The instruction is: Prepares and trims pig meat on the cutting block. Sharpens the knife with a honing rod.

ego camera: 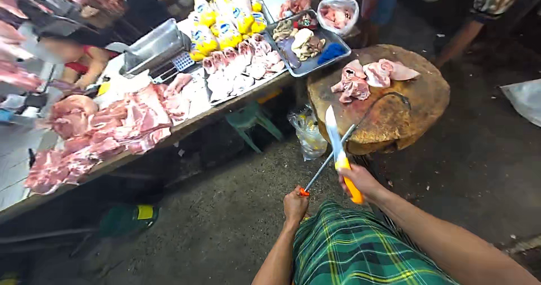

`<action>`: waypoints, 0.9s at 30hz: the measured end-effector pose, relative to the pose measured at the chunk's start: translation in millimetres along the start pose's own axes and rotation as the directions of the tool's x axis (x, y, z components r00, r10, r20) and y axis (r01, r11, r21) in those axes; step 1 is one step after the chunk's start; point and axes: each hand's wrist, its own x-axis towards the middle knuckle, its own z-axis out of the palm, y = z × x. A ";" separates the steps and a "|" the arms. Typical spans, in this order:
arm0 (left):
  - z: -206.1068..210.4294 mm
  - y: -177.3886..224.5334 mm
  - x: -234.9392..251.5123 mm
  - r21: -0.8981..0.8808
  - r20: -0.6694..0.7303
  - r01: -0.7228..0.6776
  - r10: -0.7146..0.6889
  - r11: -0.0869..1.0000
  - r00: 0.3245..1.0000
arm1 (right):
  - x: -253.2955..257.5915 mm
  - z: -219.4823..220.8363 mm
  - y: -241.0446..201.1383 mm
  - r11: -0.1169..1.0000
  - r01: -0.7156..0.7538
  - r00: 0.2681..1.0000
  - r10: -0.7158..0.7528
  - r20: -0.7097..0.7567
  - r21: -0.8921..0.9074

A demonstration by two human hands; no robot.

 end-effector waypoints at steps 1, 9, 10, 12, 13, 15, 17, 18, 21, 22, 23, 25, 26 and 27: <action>-3.6 1.1 0.3 0.004 0.001 0.015 -0.015 1.000 1.000 | -5.9 -5.1 3.5 0.994 -0.063 0.997 0.067 0.047 -0.091; -30.2 8.7 9.2 0.106 0.078 0.216 -0.224 0.971 0.971 | -23.0 -31.3 50.7 0.679 -0.047 0.996 -0.026 -0.088 -0.733; -34.1 9.1 10.5 0.125 0.080 0.252 -0.263 0.960 0.961 | -25.9 -37.1 61.5 0.587 -0.077 0.983 -0.088 -0.158 -0.806; -37.2 7.6 13.3 0.138 0.088 0.278 -0.292 0.950 0.952 | -21.1 -41.7 57.6 0.524 -0.112 0.916 -0.274 -0.292 -0.844; -36.4 6.9 15.6 0.123 0.095 0.262 -0.274 0.957 0.957 | -12.7 -41.3 42.4 0.527 -0.098 0.883 -0.345 -0.318 -0.844; -32.3 8.3 23.4 0.058 0.113 0.210 -0.215 0.976 0.970 | 6.5 -39.3 0.9 0.540 -0.030 0.849 -0.430 -0.306 -0.841; -32.6 6.0 35.1 -0.004 0.111 0.177 -0.175 0.984 0.978 | 26.8 -45.2 -24.1 0.554 0.050 0.851 -0.459 -0.255 -0.831; -38.1 2.1 42.4 -0.006 0.110 0.177 -0.175 0.984 0.978 | 34.7 -51.3 -24.3 0.581 0.065 0.861 -0.444 -0.248 -0.812; -60.6 -12.1 75.2 0.072 0.095 0.195 -0.202 0.978 0.975 | 39.9 -69.7 -0.8 0.700 -0.013 0.917 -0.276 -0.287 -0.714; -66.2 -15.8 88.8 0.089 0.100 0.188 -0.197 0.978 0.975 | 39.1 -69.0 2.7 0.705 -0.053 0.937 -0.211 -0.280 -0.707; -69.9 -17.9 102.3 0.087 0.115 0.165 -0.174 0.982 0.978 | 42.0 -66.1 3.4 0.702 -0.069 0.952 -0.167 -0.257 -0.709; -71.9 -20.0 132.2 0.037 0.136 0.063 -0.067 0.997 0.988 | 58.1 -53.0 -23.6 0.739 -0.053 0.980 -0.092 -0.178 -0.672; -71.3 -20.2 148.9 -0.003 0.130 -0.008 0.008 1.000 0.991 | 70.6 -43.2 -49.9 0.802 -0.022 0.985 -0.084 -0.149 -0.597; -71.0 -20.5 165.8 -0.040 0.115 -0.081 0.085 0.996 0.990 | 84.4 -29.9 -77.8 0.872 0.021 0.985 -0.102 -0.140 -0.489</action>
